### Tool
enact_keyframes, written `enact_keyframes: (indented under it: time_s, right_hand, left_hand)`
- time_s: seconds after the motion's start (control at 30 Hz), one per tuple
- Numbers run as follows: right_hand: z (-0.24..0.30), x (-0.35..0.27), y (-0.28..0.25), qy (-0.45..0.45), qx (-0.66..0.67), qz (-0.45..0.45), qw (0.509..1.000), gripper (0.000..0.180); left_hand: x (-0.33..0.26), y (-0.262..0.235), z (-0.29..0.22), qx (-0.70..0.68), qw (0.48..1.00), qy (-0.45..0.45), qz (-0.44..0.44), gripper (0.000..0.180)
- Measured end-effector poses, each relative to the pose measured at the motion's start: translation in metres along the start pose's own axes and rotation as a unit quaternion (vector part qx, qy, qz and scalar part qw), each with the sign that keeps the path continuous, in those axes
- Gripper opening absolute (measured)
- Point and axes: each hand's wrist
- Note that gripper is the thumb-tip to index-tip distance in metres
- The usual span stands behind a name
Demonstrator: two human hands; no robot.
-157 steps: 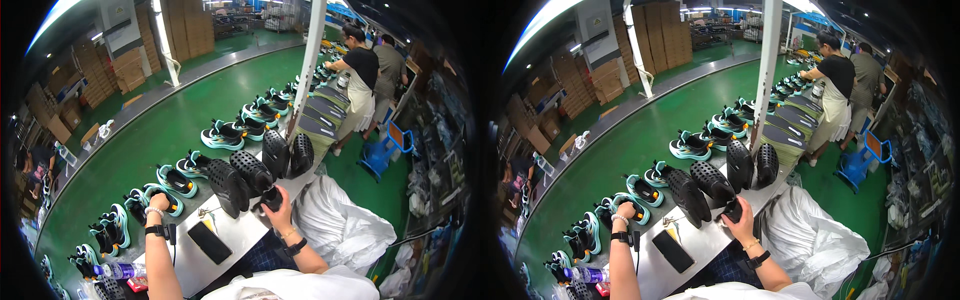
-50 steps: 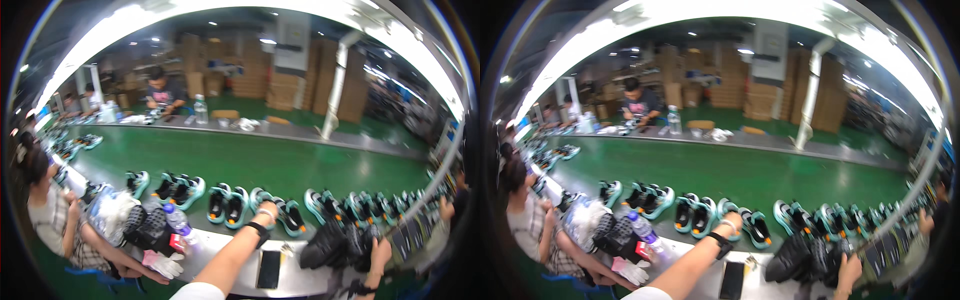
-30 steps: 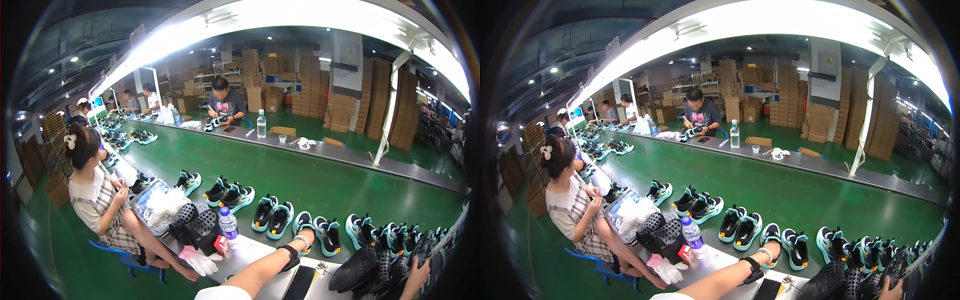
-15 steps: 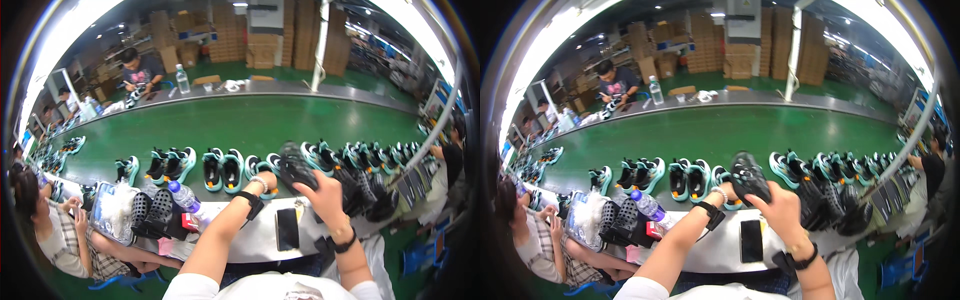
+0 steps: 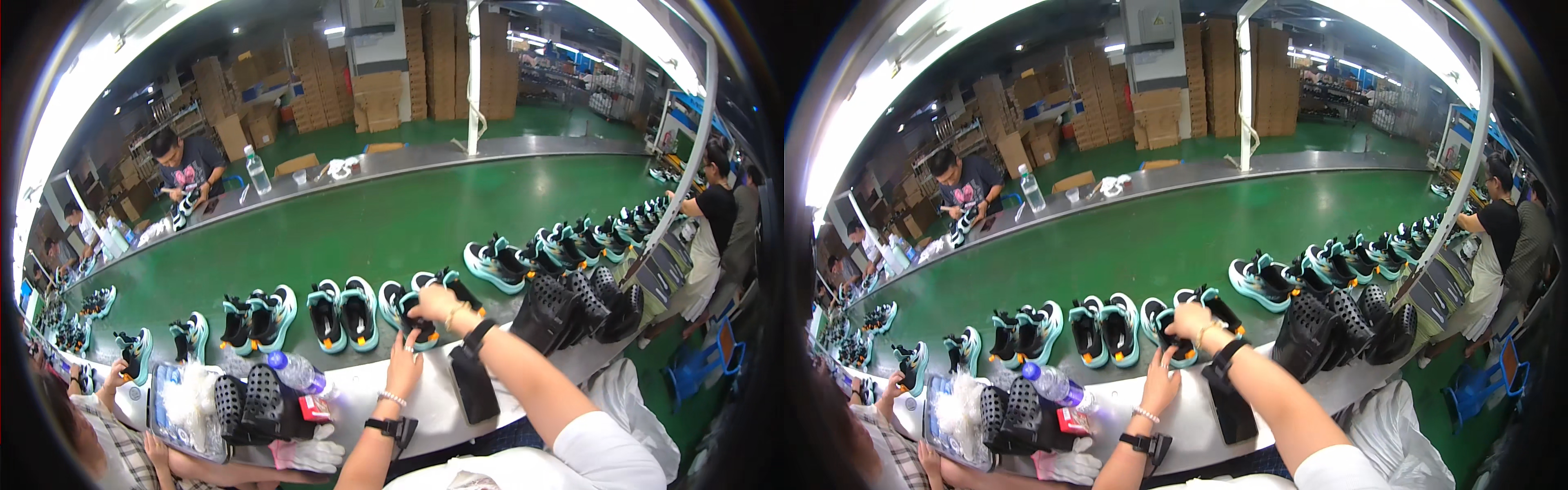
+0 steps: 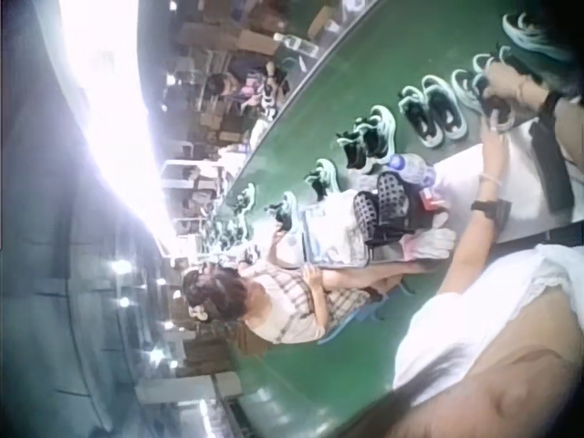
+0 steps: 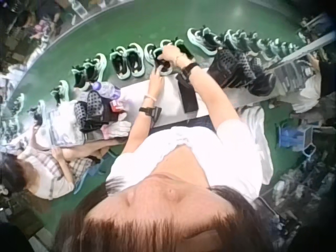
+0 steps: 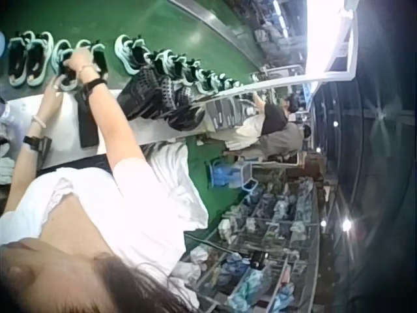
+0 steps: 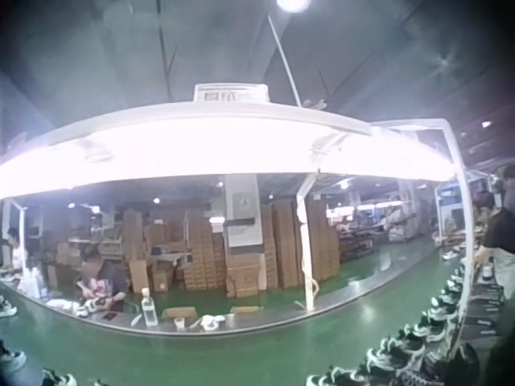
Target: Check and arrange components for shoe assembly on a conveyor belt in a factory setting.
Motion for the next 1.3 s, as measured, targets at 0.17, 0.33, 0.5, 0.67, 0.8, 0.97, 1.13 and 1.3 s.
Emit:
enact_keyframes:
  time_s: [0.17, 0.33, 0.5, 0.67, 0.8, 0.97, 1.13, 1.3]
  right_hand:
    - [0.031, -0.011, 0.075, 0.040, -0.021, -0.145, 0.988, 0.022]
    - [0.024, -0.005, 0.085, 0.047, -0.009, -0.144, 0.988, 0.020]
    - [0.029, 0.018, 0.101, 0.064, 0.016, -0.137, 0.988, 0.020]
    - [0.022, 0.018, 0.108, 0.073, 0.105, -0.129, 0.983, 0.021]
    - [0.015, -0.001, 0.071, 0.116, 0.186, -0.051, 0.974, 0.016]
    - [0.036, -0.108, -0.052, -0.106, 0.172, -0.073, 0.977, 0.024]
    - [-0.064, -0.211, -0.174, -0.134, 0.297, -0.469, 0.821, 0.023]
    - [-0.189, -0.271, -0.212, 0.221, 0.140, -0.693, 0.671, 0.017]
  left_hand:
    - [-0.007, 0.015, 0.033, -0.041, 0.999, 0.006, -0.032, 0.058]
    - [-0.001, 0.008, 0.013, -0.052, 0.998, 0.003, -0.023, 0.058]
    - [0.003, 0.007, 0.023, -0.112, 0.993, -0.039, -0.014, 0.063]
    - [0.005, 0.006, 0.026, -0.080, 0.996, -0.025, -0.024, 0.062]
    - [0.016, 0.010, 0.004, -0.069, 0.993, -0.092, -0.041, 0.048]
    - [0.053, 0.011, 0.056, -0.041, 0.999, 0.002, 0.021, 0.032]
    - [0.067, 0.022, -0.038, -0.113, 0.970, 0.071, -0.203, 0.020]
    - [0.088, 0.063, -0.071, -0.009, 0.986, 0.128, -0.102, 0.011]
Point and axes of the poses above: each hand's wrist, its own x-axis towards the middle knuckle, its own y-axis out of the palm, z = x × y, and after that the axes turned 13 degrees about -z, right-handed
